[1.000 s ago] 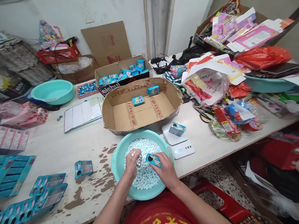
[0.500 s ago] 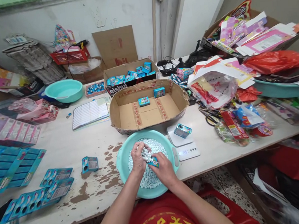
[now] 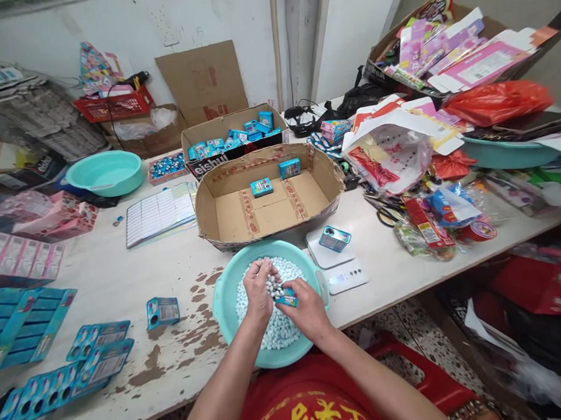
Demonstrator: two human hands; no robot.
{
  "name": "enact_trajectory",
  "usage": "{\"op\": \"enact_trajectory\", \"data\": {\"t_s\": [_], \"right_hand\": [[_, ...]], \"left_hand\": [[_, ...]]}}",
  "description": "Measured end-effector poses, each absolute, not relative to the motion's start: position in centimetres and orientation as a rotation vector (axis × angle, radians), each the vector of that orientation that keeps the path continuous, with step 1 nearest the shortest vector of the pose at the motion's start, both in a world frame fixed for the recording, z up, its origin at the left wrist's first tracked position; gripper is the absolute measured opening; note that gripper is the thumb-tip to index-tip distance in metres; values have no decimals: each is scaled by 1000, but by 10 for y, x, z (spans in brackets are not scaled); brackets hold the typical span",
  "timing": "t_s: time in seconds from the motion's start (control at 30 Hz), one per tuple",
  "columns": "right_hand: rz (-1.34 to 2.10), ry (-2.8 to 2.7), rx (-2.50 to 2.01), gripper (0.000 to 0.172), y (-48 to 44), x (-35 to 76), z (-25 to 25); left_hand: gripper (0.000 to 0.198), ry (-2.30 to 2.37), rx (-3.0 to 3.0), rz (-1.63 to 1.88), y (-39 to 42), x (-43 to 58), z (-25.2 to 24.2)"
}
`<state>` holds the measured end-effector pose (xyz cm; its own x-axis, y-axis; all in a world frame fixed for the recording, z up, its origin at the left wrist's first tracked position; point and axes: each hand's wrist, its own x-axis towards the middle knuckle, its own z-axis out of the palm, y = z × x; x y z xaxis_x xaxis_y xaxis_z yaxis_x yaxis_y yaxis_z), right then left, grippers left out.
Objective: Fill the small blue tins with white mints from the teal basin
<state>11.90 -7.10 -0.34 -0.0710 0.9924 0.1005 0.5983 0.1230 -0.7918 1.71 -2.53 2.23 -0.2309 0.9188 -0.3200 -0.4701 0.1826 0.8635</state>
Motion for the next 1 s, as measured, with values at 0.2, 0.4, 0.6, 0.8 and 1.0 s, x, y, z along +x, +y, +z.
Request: {"op": "enact_trajectory", "data": {"t_s": [0.2,0.4,0.6,0.8,1.0], "right_hand": [[793,-1703,-1545,28,-70,125,2],[792,-1663,-1576,30,-71,131,8],[772,-1676,-1584,29,-69,134,12],[758,-1661,-1546,25,-66,132,21],[740,-1654,-1592,24,-63,132,19]], "left_hand": [[23,1167,602,1414,-26,22,23],[20,1169,668,1412,-29,27,26],[21,1167,652,1416,-29,35,31],[25,1206,596,1420,-29,37,43],[24,1095,642,1398,-33,42,46]]}}
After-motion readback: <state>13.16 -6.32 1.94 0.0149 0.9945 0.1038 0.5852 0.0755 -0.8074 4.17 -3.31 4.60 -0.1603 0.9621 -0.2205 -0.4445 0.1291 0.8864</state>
